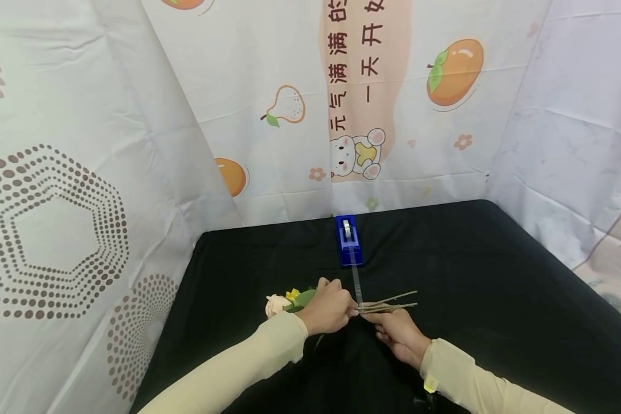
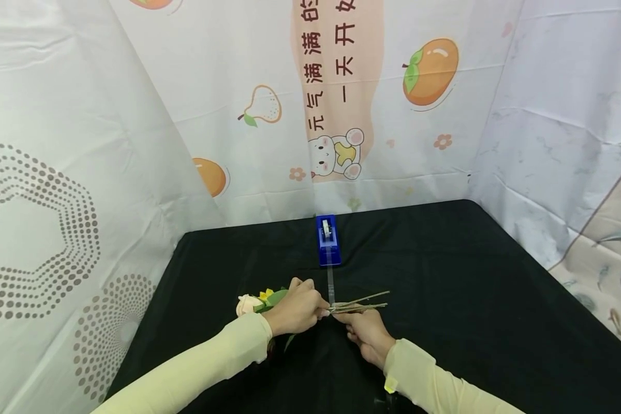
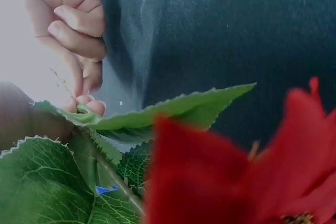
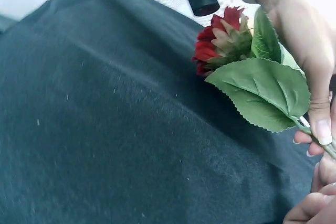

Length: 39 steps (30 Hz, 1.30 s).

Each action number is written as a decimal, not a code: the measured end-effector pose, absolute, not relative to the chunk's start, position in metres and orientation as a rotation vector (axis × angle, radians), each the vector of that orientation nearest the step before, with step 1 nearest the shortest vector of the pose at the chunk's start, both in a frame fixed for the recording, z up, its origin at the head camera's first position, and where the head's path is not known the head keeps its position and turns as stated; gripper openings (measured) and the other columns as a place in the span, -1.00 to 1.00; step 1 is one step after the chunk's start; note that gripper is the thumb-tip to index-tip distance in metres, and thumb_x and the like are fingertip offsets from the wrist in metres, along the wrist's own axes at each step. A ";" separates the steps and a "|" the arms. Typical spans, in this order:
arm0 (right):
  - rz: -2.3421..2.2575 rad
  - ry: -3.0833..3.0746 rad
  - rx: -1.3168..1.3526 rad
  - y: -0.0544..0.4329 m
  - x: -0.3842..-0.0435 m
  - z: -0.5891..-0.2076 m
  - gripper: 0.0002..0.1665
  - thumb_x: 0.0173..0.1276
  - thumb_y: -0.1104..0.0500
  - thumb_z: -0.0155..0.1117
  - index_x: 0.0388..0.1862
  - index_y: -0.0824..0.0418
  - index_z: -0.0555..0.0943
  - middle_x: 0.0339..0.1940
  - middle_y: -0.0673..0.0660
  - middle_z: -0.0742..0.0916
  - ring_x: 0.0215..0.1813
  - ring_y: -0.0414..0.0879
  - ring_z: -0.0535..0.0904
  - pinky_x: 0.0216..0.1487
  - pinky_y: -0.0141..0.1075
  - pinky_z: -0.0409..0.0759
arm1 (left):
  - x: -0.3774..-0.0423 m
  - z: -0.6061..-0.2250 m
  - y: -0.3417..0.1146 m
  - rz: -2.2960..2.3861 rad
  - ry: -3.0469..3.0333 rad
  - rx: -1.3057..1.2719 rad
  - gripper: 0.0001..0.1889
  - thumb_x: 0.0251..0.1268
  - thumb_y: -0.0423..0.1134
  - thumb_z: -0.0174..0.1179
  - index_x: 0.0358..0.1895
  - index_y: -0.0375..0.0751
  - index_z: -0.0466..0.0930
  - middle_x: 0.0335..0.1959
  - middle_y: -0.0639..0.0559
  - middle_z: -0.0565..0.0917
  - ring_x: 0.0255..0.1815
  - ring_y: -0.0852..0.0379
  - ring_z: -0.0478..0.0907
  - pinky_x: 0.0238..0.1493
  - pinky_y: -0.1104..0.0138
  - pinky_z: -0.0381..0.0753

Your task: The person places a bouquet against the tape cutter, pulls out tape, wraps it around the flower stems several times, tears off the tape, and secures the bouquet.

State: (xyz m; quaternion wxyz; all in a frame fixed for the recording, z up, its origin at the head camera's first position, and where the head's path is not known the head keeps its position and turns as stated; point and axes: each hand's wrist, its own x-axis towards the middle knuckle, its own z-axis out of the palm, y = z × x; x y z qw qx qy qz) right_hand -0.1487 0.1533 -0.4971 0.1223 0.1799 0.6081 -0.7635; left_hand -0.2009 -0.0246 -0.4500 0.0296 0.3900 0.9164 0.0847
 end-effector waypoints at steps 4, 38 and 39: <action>-2.283 1.646 0.458 0.155 -0.151 -0.498 -0.64 0.41 0.40 0.30 0.16 0.32 0.68 -0.37 -0.05 0.67 -0.62 -0.33 0.19 -0.53 -0.47 0.23 | -0.200 -0.451 -0.022 0.197 2.844 1.226 -0.83 0.45 -0.15 0.27 -0.23 0.09 0.87 -0.51 0.37 0.63 -0.40 0.22 0.27 -0.14 0.26 0.17; -2.244 1.660 0.542 0.193 -0.155 -0.479 -0.49 0.25 0.48 -0.04 0.21 0.45 0.34 -0.40 -0.03 0.57 -0.59 -0.26 0.24 -0.50 -0.41 0.29 | -0.199 -0.455 -0.023 0.091 2.844 1.291 -0.72 0.45 -0.20 0.26 -0.51 0.09 0.73 -0.63 0.33 0.53 -0.42 0.19 0.24 -0.22 0.28 0.12; -2.224 1.720 0.547 0.198 -0.155 -0.474 -0.51 0.22 0.48 -0.04 0.18 0.45 0.33 -0.46 -0.03 0.52 -0.58 -0.25 0.27 -0.49 -0.40 0.33 | -0.198 -0.456 -0.024 0.101 2.842 1.300 -0.70 0.44 -0.21 0.26 -0.55 0.10 0.69 -0.65 0.32 0.50 -0.42 0.18 0.24 -0.22 0.28 0.12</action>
